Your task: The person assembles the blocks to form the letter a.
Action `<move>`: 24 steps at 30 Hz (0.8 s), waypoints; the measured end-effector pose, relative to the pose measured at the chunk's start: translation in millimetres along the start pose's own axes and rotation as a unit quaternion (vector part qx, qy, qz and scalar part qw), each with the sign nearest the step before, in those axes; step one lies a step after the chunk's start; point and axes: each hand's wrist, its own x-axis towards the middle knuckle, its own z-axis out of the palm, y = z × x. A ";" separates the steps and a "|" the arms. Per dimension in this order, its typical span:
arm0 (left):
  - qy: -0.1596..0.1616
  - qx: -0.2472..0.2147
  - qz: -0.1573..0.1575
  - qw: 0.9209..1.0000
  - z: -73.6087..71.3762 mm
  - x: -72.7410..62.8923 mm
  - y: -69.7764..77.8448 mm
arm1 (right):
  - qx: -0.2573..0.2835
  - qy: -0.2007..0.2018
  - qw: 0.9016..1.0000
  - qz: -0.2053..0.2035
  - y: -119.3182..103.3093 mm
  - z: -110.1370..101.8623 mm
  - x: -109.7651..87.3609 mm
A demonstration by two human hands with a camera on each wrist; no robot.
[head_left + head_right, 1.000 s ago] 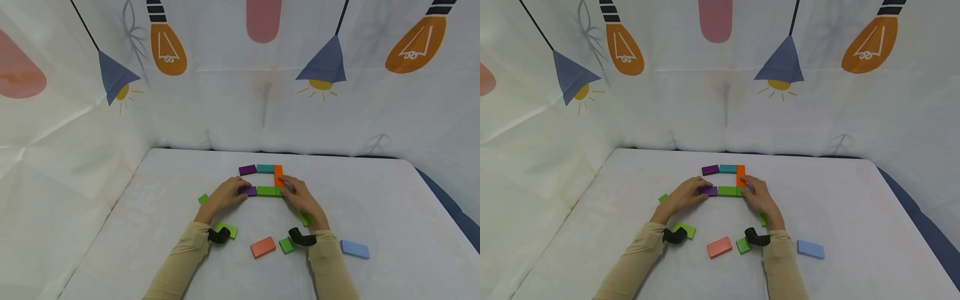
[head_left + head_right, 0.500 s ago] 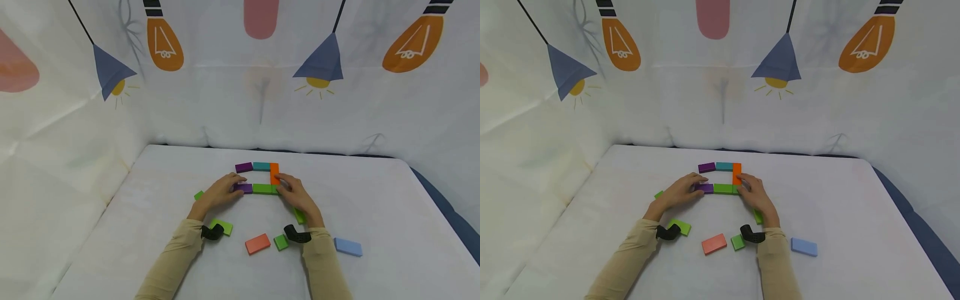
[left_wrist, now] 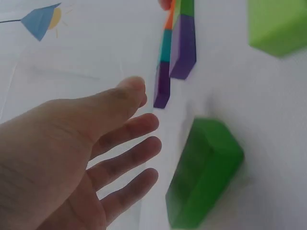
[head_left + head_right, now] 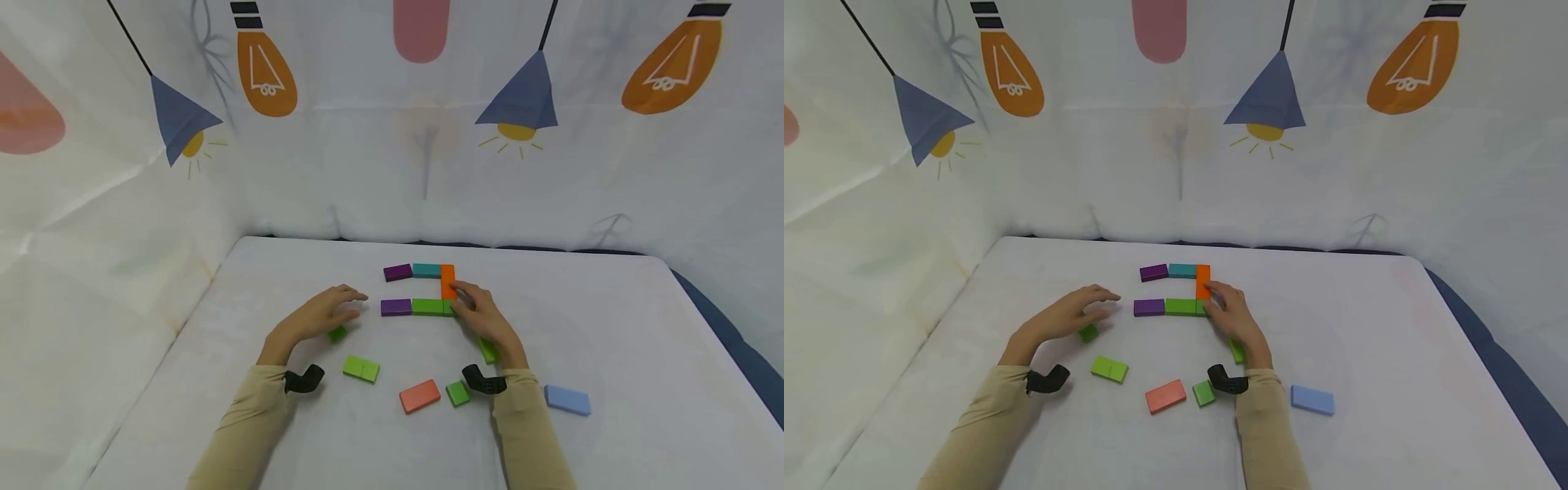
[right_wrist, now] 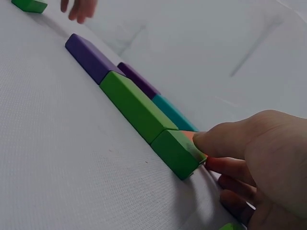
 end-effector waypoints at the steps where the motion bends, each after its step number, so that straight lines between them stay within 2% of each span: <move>1: -0.005 -0.001 -0.004 1.000 -1.0 -5.6 -2.2 | -0.001 0.000 1.000 -0.003 0.6 0.1 0.0; 5: -0.032 0.003 -0.009 0.999 -6.1 -24.6 -5.8 | -0.003 0.005 1.000 -0.006 2.6 -1.4 0.6; 9: -0.059 0.012 0.004 0.998 -9.7 -41.6 -5.0 | 0.010 -0.003 1.000 -0.004 3.3 0.6 -0.2; 11: -0.059 0.019 0.013 0.998 -10.9 -46.1 -6.3 | 0.011 -0.006 1.000 -0.005 2.7 0.9 0.3; 18: -0.017 0.055 0.021 0.998 -8.2 -42.8 -10.2 | 0.006 -0.005 1.000 0.001 3.9 1.9 -3.7; 24: -0.022 0.039 0.006 0.999 -5.1 -37.3 -7.5 | 0.006 -0.001 1.000 -0.007 3.5 2.1 -3.6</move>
